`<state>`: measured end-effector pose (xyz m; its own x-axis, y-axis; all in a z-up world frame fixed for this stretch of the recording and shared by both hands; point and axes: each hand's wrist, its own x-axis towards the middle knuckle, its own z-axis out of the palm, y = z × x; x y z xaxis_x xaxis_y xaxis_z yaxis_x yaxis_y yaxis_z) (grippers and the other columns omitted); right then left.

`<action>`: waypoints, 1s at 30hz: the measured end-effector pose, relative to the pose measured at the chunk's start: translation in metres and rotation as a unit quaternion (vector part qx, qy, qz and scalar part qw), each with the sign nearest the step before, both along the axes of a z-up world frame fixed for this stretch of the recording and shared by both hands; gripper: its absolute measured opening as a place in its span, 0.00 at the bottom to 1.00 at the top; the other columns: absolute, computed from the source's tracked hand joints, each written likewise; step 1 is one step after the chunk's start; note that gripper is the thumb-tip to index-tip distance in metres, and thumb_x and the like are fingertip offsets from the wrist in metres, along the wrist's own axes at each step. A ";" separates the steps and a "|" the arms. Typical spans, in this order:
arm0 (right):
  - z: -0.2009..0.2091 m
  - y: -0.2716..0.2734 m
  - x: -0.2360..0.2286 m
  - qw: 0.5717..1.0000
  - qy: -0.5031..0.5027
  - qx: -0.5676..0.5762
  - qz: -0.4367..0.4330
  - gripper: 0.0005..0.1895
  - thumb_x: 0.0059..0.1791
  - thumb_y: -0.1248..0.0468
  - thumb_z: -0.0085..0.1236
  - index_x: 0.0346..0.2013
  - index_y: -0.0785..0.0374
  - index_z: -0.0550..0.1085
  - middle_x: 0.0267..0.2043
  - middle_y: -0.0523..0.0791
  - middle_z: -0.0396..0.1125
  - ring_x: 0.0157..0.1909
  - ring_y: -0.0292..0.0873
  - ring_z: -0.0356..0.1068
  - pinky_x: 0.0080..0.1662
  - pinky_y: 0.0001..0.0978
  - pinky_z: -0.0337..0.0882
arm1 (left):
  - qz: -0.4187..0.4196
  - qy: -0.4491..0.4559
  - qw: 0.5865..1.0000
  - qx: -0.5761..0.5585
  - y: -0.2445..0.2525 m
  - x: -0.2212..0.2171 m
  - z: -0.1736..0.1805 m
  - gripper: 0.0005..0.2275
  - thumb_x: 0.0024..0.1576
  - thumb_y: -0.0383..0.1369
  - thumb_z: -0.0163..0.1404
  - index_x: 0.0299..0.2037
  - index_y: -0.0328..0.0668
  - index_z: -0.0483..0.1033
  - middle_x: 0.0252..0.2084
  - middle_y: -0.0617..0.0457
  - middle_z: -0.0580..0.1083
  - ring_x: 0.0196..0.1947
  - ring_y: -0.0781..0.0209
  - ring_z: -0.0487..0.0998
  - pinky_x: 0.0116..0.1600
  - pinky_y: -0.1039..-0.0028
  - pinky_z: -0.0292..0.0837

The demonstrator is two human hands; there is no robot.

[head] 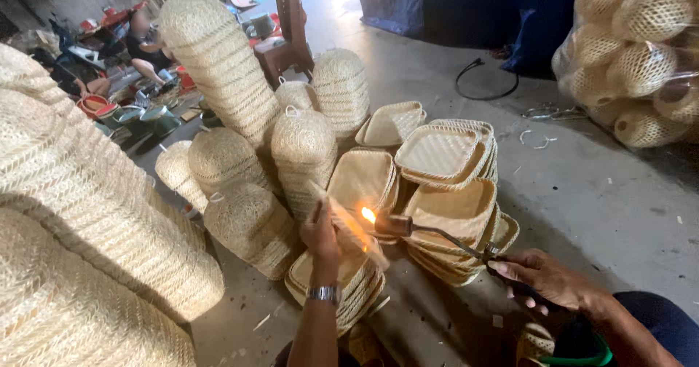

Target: The person uses a blowtorch to singe the surface of woven trays, picking them up from a stack one at a time and placing them in another pile.

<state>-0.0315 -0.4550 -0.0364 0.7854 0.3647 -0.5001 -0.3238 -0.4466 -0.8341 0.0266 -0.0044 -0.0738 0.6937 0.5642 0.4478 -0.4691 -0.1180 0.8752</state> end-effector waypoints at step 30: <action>-0.040 0.017 0.021 0.989 -0.122 -0.062 0.053 0.19 0.55 0.49 0.46 0.47 0.57 0.78 0.17 0.44 0.63 0.18 0.37 0.61 0.25 0.32 0.63 | -0.053 0.083 0.890 -0.445 -0.011 -0.084 0.036 0.15 0.63 0.30 0.51 0.59 0.39 0.76 0.47 0.47 0.79 0.41 0.65 0.79 0.43 0.80 0.74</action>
